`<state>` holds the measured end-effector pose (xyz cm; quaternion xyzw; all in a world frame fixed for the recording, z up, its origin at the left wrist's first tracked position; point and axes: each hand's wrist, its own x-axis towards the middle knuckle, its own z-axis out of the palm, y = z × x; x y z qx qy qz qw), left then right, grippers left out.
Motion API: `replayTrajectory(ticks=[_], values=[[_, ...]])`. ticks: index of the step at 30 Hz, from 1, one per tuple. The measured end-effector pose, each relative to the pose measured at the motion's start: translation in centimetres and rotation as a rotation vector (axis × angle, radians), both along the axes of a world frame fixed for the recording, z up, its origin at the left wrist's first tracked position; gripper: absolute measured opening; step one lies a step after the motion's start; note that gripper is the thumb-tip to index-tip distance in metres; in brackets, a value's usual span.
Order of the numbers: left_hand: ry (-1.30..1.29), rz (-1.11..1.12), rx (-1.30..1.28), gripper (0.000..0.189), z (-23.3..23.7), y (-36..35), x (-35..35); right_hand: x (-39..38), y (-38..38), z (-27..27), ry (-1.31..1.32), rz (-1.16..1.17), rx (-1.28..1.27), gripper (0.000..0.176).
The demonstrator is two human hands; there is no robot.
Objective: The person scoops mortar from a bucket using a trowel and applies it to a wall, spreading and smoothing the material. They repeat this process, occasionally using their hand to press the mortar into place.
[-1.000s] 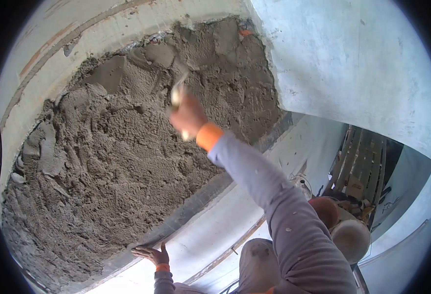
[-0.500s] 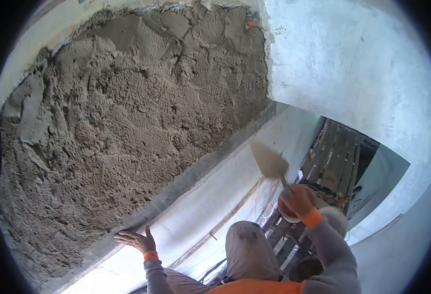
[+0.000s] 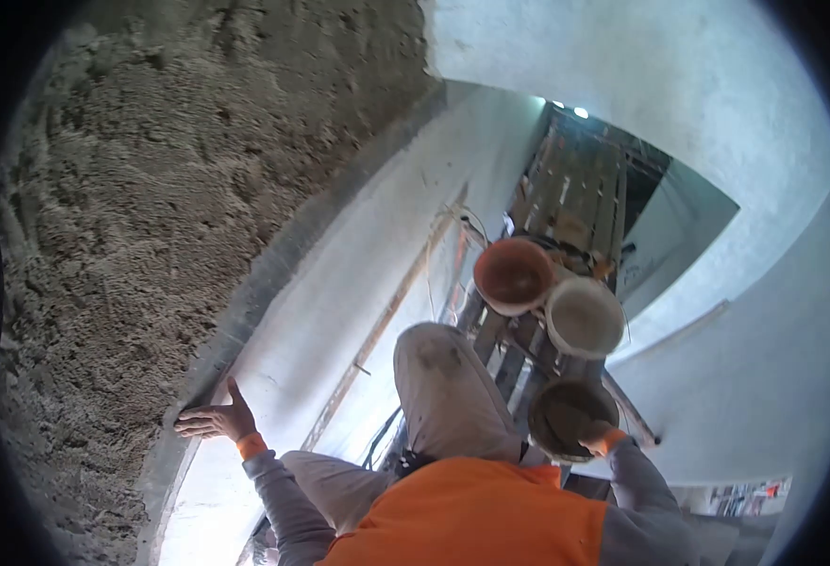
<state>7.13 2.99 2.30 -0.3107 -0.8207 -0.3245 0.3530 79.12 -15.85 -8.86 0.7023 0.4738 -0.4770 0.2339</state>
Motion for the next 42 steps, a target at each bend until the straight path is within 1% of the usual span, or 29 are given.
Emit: replayTrajectory(ticks=[1,2,3,5,6,7,8,9,10,12,13,15,16,18,19,21,24,25,26,27,28,29,32,33,34,36,39,41,42], values=[[-0.061,-0.002,-0.021,0.133,-0.1,-0.1,0.0,0.3,-0.2,-1.8,-0.118,0.610,-0.016,0.024],[-0.123,0.000,-0.039,0.133,-0.1,-0.1,0.1,0.6,-0.4,-3.4,-0.178,1.059,0.056,0.033],[-0.144,0.000,-0.032,0.134,-0.3,0.0,0.2,0.9,-0.8,-3.5,-0.204,0.798,0.022,0.038],[-0.179,0.003,-0.021,0.134,-0.2,0.3,0.1,2.6,-1.2,-3.4,-0.237,0.425,0.104,0.040],[-0.185,0.013,-0.024,0.134,-0.3,0.3,0.1,4.5,-1.6,-4.9,-0.234,0.457,0.197,0.041],[-0.191,0.022,-0.022,0.135,-0.4,0.5,0.1,4.2,-1.5,-2.6,-0.277,0.308,0.275,0.041],[-0.198,0.033,-0.015,0.135,-0.4,0.8,0.0,0.4,0.6,3.8,-0.413,0.162,0.255,0.038],[-0.192,0.037,-0.018,0.135,-0.3,0.9,0.0,0.9,1.1,4.4,-0.509,0.295,0.132,0.046],[-0.188,0.042,-0.025,0.135,-0.4,0.8,0.1,1.3,0.7,4.8,-0.549,0.246,0.257,0.038],[-0.193,0.048,-0.021,0.136,-0.6,1.0,-0.2,-0.3,1.8,7.5,-0.653,0.216,0.261,0.024],[-0.192,0.042,-0.023,0.136,-0.7,1.1,-0.2,-0.2,1.5,5.8,-0.667,0.266,0.292,0.021],[-0.199,0.037,-0.033,0.136,-0.8,0.9,-0.2,-0.2,1.1,0.7,-0.697,0.375,0.347,0.020],[-0.207,0.036,-0.035,0.136,-0.8,0.8,-0.3,-0.9,0.7,-0.6,-0.677,0.362,0.349,0.020],[-0.222,0.037,-0.035,0.137,-0.7,0.9,-0.3,-3.7,0.9,-1.6,-0.635,0.336,0.360,0.020],[-0.231,0.031,-0.039,0.138,-0.8,0.9,-0.5,-3.7,0.3,-1.1,-0.605,0.377,0.418,0.020],[-0.243,0.020,-0.036,0.139,-0.6,0.9,-0.4,-3.4,-1.6,1.8,-0.540,0.457,0.520,0.019],[-0.247,0.016,-0.047,0.140,-0.6,0.9,-0.4,-3.7,-2.7,6.7,-0.556,0.416,0.601,0.018],[-0.249,0.015,-0.045,0.141,-0.4,0.9,-0.2,-3.9,-2.3,7.7,-0.512,0.346,0.515,0.020],[-0.249,0.017,-0.043,0.141,-0.3,0.9,-0.1,-3.2,-2.4,5.9,-0.440,0.382,0.414,0.021],[-0.238,0.012,-0.028,0.141,-0.5,0.9,-0.1,-2.0,-2.4,2.6,-0.368,0.415,0.315,0.023],[-0.244,0.015,-0.032,0.141,-0.6,0.9,-0.1,-1.1,-2.5,0.8,-0.297,0.446,0.215,0.026],[-0.249,0.016,-0.033,0.141,-0.6,0.9,-0.1,-4.4,-0.4,5.3,-0.288,0.388,0.075,0.031],[-0.252,0.027,-0.051,0.141,-0.6,0.9,-0.3,-4.1,-0.1,5.6,-0.438,0.080,0.124,0.031],[-0.254,0.030,-0.057,0.141,-0.6,0.8,-0.2,-3.4,0.4,6.5,-0.438,0.080,0.070,0.032],[-0.253,0.029,-0.062,0.141,-0.5,0.8,-0.2,-1.6,0.3,5.7,-0.415,0.119,0.068,0.031],[-0.225,0.028,-0.057,0.141,-0.4,0.9,-0.3,-0.7,-0.7,7.3,-0.464,0.137,0.395,0.024],[-0.227,0.013,-0.035,0.141,-0.6,1.0,-0.1,1.8,-0.9,5.1,-0.595,0.203,0.371,0.023],[-0.230,0.021,-0.036,0.142,-0.6,0.9,-0.2,1.9,-1.4,0.1,-0.641,0.285,0.366,0.021],[-0.235,0.025,-0.040,0.142,-0.6,0.8,-0.2,1.7,-1.8,-1.6,-0.663,0.327,0.369,0.020]])
